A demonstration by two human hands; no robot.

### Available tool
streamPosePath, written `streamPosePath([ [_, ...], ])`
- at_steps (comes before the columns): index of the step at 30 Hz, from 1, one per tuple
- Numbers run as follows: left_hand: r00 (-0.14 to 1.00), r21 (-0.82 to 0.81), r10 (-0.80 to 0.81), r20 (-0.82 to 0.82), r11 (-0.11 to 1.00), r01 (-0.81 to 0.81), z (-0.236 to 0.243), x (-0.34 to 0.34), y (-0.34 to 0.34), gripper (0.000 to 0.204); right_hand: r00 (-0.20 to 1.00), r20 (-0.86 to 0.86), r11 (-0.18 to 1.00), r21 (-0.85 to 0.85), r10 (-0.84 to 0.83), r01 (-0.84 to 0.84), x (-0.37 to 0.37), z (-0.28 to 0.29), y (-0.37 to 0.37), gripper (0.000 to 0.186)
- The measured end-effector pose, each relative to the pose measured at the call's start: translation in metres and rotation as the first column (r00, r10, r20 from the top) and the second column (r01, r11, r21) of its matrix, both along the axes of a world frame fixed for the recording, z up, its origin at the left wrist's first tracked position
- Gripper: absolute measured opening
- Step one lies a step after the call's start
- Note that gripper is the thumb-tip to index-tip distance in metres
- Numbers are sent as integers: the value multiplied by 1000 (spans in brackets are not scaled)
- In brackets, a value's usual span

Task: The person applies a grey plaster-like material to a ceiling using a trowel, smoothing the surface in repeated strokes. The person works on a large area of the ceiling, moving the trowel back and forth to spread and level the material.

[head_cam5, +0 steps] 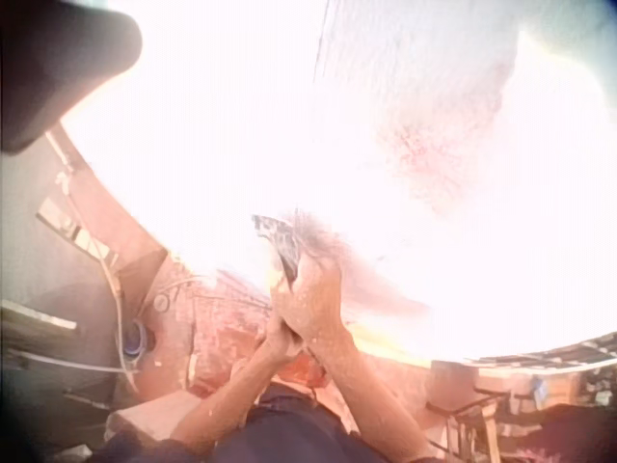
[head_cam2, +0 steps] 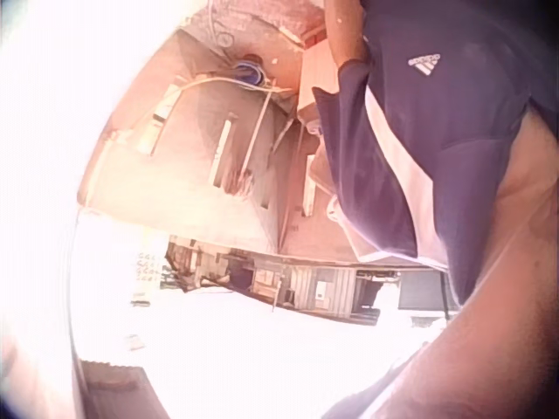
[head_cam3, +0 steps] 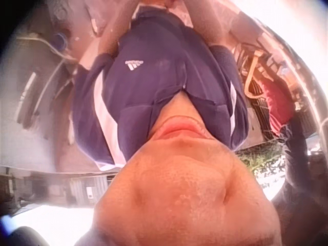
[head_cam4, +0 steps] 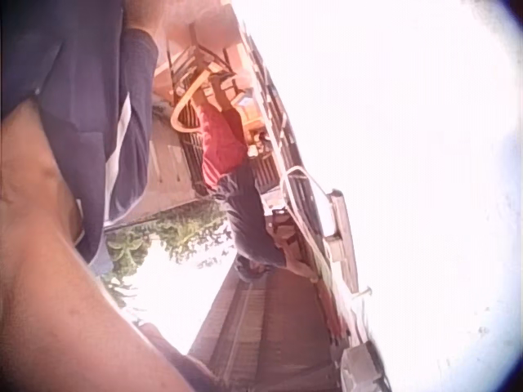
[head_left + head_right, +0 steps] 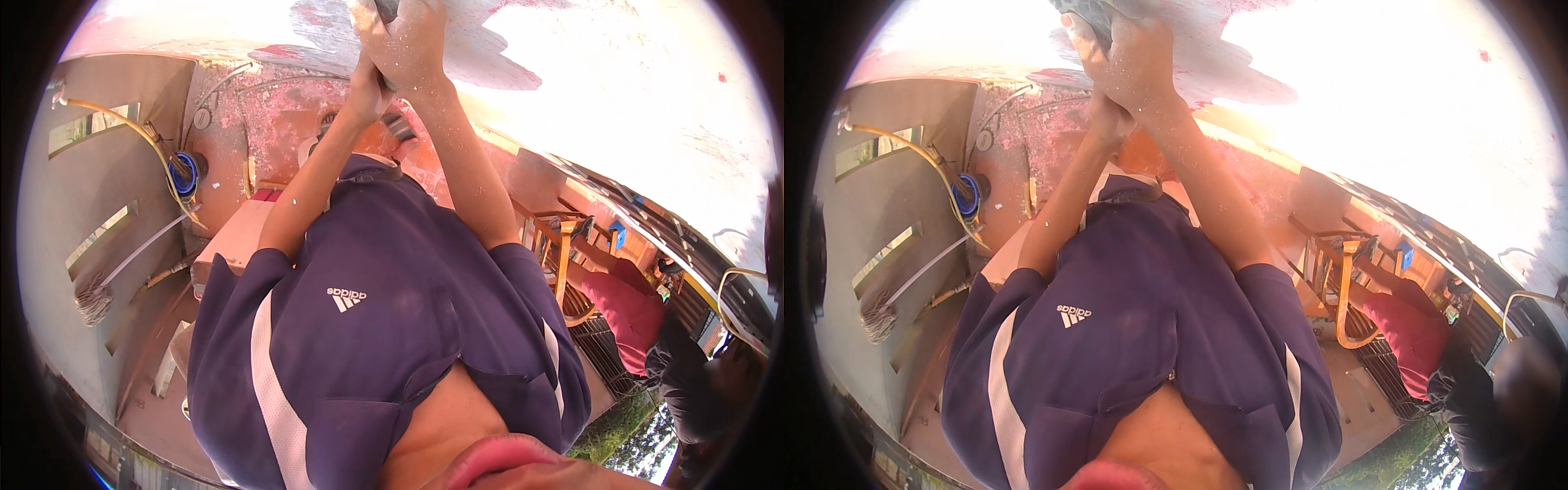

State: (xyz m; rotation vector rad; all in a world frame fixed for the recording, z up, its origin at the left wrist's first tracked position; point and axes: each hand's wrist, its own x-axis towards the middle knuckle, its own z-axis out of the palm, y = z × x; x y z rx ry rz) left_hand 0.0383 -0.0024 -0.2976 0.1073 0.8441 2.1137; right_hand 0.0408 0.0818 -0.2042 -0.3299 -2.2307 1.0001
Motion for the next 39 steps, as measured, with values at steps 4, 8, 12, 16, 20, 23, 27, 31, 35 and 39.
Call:
streamPosePath([
  [4, 901, -238, -260, -348, 954, 184, 20, -17, -18, 60, 979, -94, 944, -263, 181, -199, 28, -1, 0, 33],
  [8, 579, -611, -630, -518, 746, 266, 14, -17, -45, 58, 920, 388, 768, -571, -58, 290, 103, -59, 7, 32],
  [12, 499, -589, -653, -569, 748, 307, 6, -2, -52, 60, 707, 703, 575, -610, 76, 545, 160, -89, 2, 39],
  [16, 332, -613, -674, -659, 738, 281, 23, 10, -45, 72, 886, 402, 359, -881, 229, 307, 163, -55, -2, 39],
  [20, 278, -517, -522, -807, 851, 97, 48, 12, -37, 78, 953, 213, 359, -925, 218, 125, 130, -17, 6, 43],
  [23, 235, -392, -362, -902, 915, -96, 55, 11, -28, 81, 930, 288, 390, -902, 229, 183, 108, -8, 11, 46],
  [27, 320, -330, -261, -911, 925, -187, 51, 12, -19, 79, 951, 253, 386, -907, 181, 168, 83, -7, 16, 56],
  [31, 304, -291, -210, -929, 922, -255, 48, 15, -14, 81, 926, 215, 329, -938, 309, 108, 81, 5, 25, 64],
  [35, 302, -298, -216, -928, 919, -259, 51, 14, -11, 85, 921, 174, 251, -964, 350, 86, 73, 13, 26, 66],
  [39, 408, -261, -102, -907, 898, -355, 55, 8, -13, 88, 909, 168, 234, -969, 382, 81, 53, 13, 21, 65],
])
